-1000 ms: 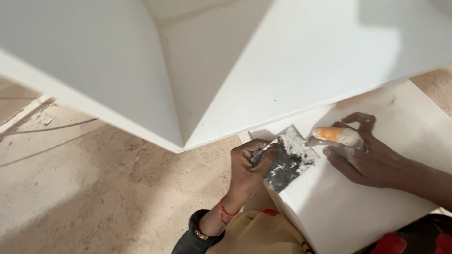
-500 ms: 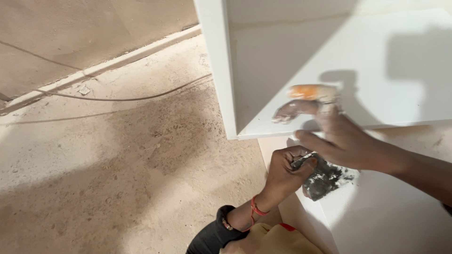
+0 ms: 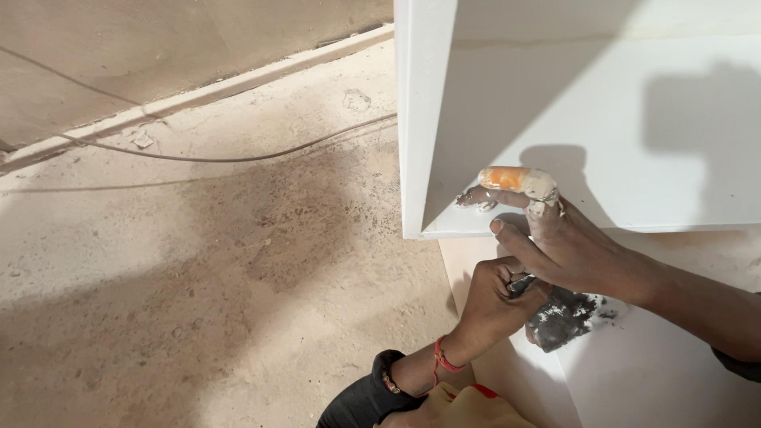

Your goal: The person applies white putty to the seams and edges of a white cabinet unit. They hold a small board carrying putty in one hand and use a flat spreader in the other to press and smooth the putty along the joints, working around different edges of the shelf.

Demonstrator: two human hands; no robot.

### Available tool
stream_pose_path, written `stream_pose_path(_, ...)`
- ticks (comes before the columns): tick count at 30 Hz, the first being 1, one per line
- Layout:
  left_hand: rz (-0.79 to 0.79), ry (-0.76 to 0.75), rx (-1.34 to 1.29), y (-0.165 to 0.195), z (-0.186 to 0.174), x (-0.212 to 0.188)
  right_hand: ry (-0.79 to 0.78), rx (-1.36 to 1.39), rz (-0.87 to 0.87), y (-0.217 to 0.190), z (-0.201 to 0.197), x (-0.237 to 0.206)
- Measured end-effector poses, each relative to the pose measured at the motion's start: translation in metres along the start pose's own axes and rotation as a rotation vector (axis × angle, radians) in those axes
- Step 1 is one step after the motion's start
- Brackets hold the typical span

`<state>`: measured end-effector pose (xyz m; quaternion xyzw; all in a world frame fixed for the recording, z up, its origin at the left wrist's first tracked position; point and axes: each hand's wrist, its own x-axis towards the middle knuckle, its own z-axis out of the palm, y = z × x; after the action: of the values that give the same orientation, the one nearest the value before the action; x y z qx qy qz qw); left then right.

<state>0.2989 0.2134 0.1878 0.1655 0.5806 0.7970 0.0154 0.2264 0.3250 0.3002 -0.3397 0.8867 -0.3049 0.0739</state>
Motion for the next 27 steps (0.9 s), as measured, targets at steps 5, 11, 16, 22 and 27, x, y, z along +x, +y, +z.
stream_pose_path(5, -0.013, 0.004, -0.025, -0.004, 0.001, 0.001, 0.019, 0.128, -0.225, 0.003, -0.002, 0.0)
stream_pose_path(11, -0.026, 0.018, -0.035, -0.009, 0.004, 0.003, 0.089, 0.372, -0.162, 0.0, -0.014, 0.0)
stream_pose_path(16, -0.056, 0.016, -0.026, -0.009, 0.003, 0.003, 0.194, 0.086, -0.178, -0.007, -0.013, -0.001)
stream_pose_path(22, -0.017, -0.006, -0.021, -0.008, 0.003, 0.002, 0.099, 0.127, -0.045, -0.012, -0.012, -0.001)
stream_pose_path(27, -0.025, -0.013, -0.037, -0.011, 0.001, 0.003, 0.11, 0.097, -0.384, -0.012, -0.011, 0.0)
